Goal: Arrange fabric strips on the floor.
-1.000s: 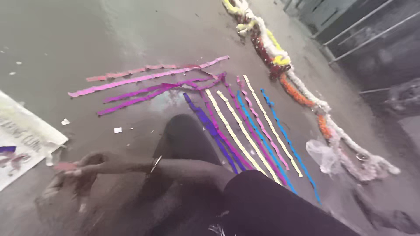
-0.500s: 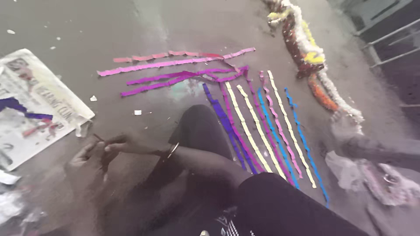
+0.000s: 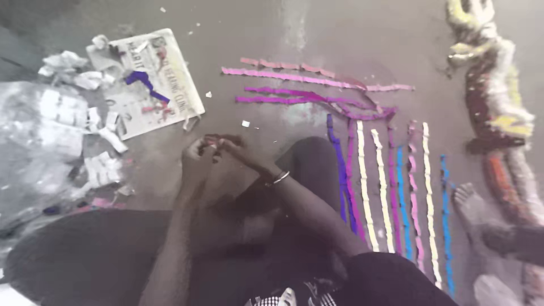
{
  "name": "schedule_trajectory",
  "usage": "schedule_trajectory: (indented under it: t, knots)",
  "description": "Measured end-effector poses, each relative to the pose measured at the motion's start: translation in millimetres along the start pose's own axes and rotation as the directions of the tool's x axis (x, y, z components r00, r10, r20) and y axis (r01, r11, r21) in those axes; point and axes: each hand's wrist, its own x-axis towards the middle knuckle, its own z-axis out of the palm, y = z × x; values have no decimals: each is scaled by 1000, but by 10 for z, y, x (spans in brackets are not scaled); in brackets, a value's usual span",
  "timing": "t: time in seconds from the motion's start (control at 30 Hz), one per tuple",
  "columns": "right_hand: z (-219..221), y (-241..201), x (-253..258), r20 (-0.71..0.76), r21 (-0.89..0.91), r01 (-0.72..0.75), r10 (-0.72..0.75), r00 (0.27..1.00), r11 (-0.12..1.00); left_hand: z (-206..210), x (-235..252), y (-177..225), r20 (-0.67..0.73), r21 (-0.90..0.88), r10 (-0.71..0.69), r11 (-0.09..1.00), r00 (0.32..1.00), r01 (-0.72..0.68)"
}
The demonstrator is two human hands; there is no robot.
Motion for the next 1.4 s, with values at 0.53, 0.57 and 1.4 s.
schedule_trajectory:
  t: [0.53,0.57,1.4]
  knots:
    - [-78,6,77,-76,275,-213,242,967,938,-132,-111,13,11,-723,16,691,1000,-3]
    - [-54,-22,63,-69,280,-209,237,969,937,-135,-97,-1,16,-714,20,700,1000,-3]
    - [-22,-17,46,68,-35,-108,110,992,994,-145,126,224,84,-496,-3,867,996,44]
